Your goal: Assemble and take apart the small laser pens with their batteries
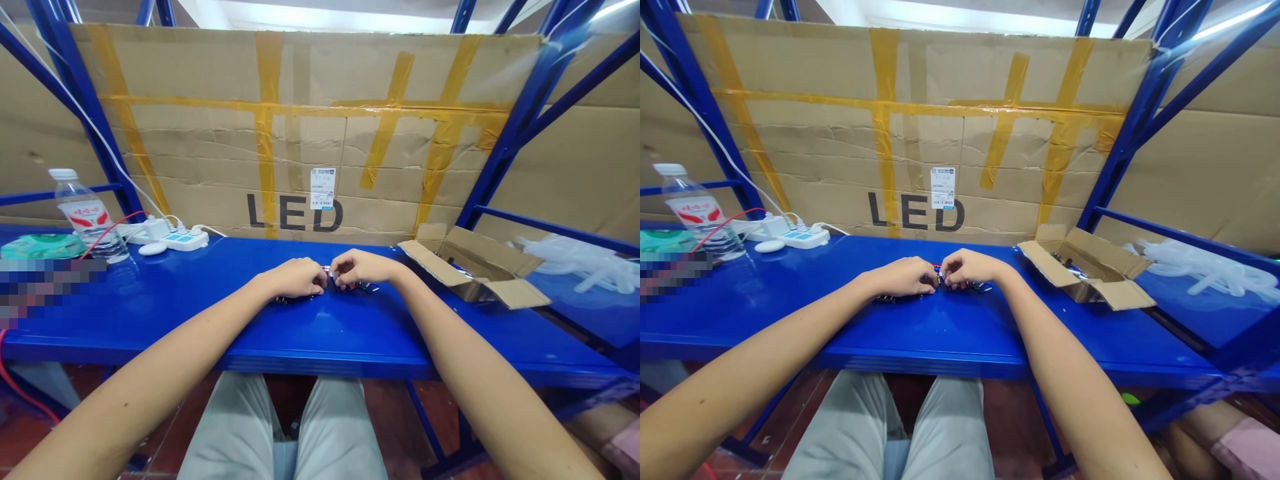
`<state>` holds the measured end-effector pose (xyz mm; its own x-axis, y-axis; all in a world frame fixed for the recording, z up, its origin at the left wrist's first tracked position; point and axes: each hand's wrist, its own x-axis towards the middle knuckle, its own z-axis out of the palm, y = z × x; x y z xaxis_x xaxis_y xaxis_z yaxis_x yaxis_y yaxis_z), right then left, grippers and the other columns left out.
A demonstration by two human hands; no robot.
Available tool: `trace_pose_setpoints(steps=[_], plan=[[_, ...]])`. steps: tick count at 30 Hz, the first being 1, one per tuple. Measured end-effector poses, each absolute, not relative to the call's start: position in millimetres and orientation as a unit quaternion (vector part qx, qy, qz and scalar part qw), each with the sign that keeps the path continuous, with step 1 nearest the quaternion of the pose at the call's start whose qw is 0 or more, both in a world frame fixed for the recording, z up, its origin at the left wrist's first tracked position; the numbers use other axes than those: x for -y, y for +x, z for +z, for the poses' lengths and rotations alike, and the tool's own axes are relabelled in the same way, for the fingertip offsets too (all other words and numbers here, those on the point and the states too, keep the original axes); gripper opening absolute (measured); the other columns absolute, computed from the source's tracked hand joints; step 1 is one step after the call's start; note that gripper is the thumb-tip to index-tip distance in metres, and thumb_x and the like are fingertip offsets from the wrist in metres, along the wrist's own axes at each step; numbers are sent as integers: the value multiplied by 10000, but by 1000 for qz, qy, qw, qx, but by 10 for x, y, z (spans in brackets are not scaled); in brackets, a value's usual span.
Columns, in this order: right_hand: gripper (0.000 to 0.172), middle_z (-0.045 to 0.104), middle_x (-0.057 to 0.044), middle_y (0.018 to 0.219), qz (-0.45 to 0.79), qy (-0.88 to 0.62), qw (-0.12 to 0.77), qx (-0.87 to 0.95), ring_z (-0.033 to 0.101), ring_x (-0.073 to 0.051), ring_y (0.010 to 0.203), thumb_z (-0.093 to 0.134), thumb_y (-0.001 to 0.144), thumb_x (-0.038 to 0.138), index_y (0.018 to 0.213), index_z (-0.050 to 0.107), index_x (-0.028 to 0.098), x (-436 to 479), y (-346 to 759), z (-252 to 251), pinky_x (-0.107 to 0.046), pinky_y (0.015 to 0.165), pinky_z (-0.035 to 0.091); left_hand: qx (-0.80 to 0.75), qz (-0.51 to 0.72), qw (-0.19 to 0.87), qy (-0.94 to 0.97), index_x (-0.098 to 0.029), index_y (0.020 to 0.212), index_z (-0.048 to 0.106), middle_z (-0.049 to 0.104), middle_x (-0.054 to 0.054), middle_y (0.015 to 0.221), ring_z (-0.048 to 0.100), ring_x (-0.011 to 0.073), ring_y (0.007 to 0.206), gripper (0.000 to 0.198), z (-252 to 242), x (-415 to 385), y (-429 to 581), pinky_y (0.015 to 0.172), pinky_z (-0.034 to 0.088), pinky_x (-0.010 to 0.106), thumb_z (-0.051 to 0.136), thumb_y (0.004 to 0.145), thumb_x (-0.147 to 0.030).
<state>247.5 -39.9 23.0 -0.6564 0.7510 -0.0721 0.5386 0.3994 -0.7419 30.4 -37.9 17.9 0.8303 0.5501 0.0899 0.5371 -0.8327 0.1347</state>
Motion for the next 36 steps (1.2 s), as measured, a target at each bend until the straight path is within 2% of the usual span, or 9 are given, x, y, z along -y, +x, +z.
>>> trace_pose_setpoints(steps=[8,11,15,18,25,32,36], plan=[[155,664,6,686,390,-395,145,819,613,-130,624,630,687,197,836,662,172,413,2471,238,-232,552,465,-312,85,64,944,-188,779,671,700,19,776,609,164,718,55,216,382,285,614,370,254,626,751,-201],[183,676,-2,700,386,-403,148,817,622,-134,628,630,687,199,863,670,170,407,2458,232,-234,555,471,-323,129,59,936,-182,822,668,697,21,793,601,152,705,93,260,365,234,602,370,247,600,761,-198],[171,677,-13,707,378,-406,154,818,632,-141,634,611,689,194,849,665,164,398,2441,211,-239,562,481,-274,215,76,934,-162,916,649,687,27,824,604,140,734,132,259,338,233,661,413,241,578,818,-214],[154,670,-15,700,376,-401,161,819,617,-131,612,580,696,176,835,644,161,396,2435,196,-233,549,470,-233,227,71,943,-161,924,643,685,33,851,606,141,770,121,216,341,287,705,425,253,556,842,-180],[191,664,-12,693,378,-403,172,816,616,-132,609,584,712,180,892,642,160,366,2447,176,-237,557,484,-251,207,69,943,-166,914,665,698,35,879,603,148,774,155,253,340,237,710,423,258,543,821,-190],[204,661,-3,682,365,-410,160,821,591,-128,598,589,722,197,912,654,164,386,2444,195,-235,546,459,-258,15,168,951,-207,918,707,701,-4,828,612,132,714,205,334,366,101,641,422,222,603,741,-202],[203,672,-14,754,334,-400,164,838,599,-138,671,598,737,211,919,670,158,373,2445,190,-249,611,462,-257,-7,165,952,-192,806,699,698,-2,769,606,135,689,98,307,382,139,620,406,227,617,754,-199]])
